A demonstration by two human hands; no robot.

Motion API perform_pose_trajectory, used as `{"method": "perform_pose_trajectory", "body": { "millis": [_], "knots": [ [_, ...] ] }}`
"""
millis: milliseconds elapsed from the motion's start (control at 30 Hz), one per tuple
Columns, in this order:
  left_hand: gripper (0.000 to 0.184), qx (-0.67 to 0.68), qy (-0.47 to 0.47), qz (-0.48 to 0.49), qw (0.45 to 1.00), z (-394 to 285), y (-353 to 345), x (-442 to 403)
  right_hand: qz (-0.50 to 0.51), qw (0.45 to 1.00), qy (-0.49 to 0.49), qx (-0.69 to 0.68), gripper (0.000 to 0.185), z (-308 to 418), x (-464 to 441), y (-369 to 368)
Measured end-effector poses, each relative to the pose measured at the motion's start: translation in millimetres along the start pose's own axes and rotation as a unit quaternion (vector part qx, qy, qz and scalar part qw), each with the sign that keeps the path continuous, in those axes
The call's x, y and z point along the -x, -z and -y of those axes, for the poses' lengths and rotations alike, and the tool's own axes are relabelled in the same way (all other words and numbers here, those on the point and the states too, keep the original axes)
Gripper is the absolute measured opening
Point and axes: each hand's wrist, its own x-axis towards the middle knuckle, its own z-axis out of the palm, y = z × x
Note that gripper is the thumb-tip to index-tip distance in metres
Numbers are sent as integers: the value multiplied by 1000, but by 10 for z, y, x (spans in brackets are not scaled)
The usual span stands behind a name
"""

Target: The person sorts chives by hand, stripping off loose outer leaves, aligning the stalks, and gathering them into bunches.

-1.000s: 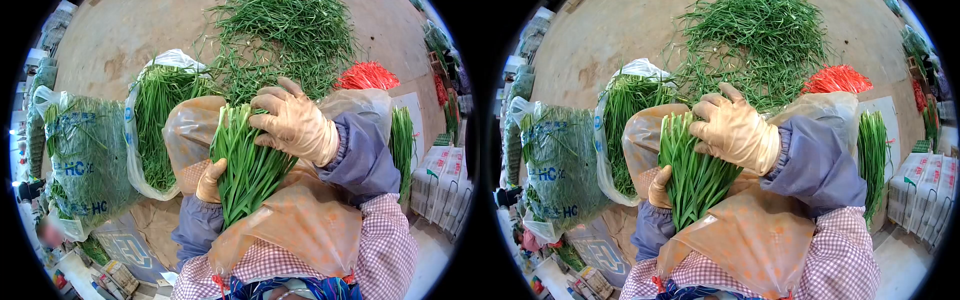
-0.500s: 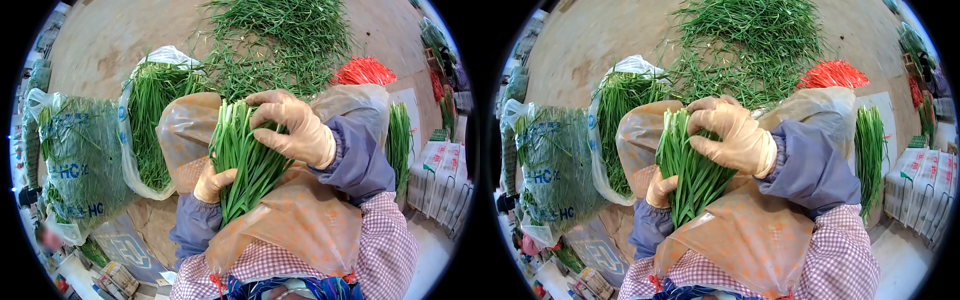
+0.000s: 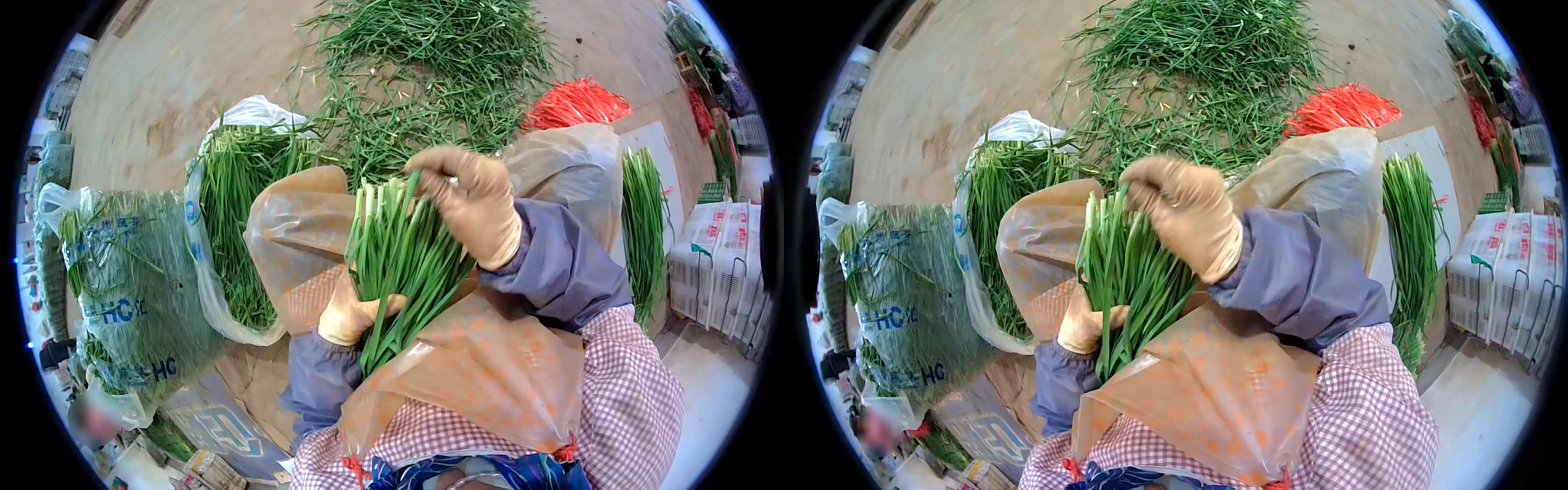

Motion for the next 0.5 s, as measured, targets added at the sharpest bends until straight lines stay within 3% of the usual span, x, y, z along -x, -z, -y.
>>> {"method": "perform_pose_trajectory", "body": {
  "millis": [33,167,267,367,400,433,500],
  "knots": [
    [75,-32,1,7,999,26,35,-11,-26,993,-74,-83,9,-28,-73,71],
    [77,82,1,-49,995,-62,-119,94,-241,941,-58,-229,8,-386,-682,1017],
    [81,108,-13,-41,993,-123,-121,111,-176,897,-319,-251,31,-661,-572,1456],
    [83,134,-28,-38,990,-103,-117,102,-10,861,-338,-379,56,-814,297,985],
    [84,134,-29,-41,990,-111,-123,109,63,858,-300,-411,65,-735,562,806],
    [85,132,-31,-44,990,-116,-125,116,98,803,-372,-456,71,-352,533,590],
    [87,129,-24,-46,990,-95,-117,125,119,748,-403,-514,77,-25,540,300]
  ]
}}
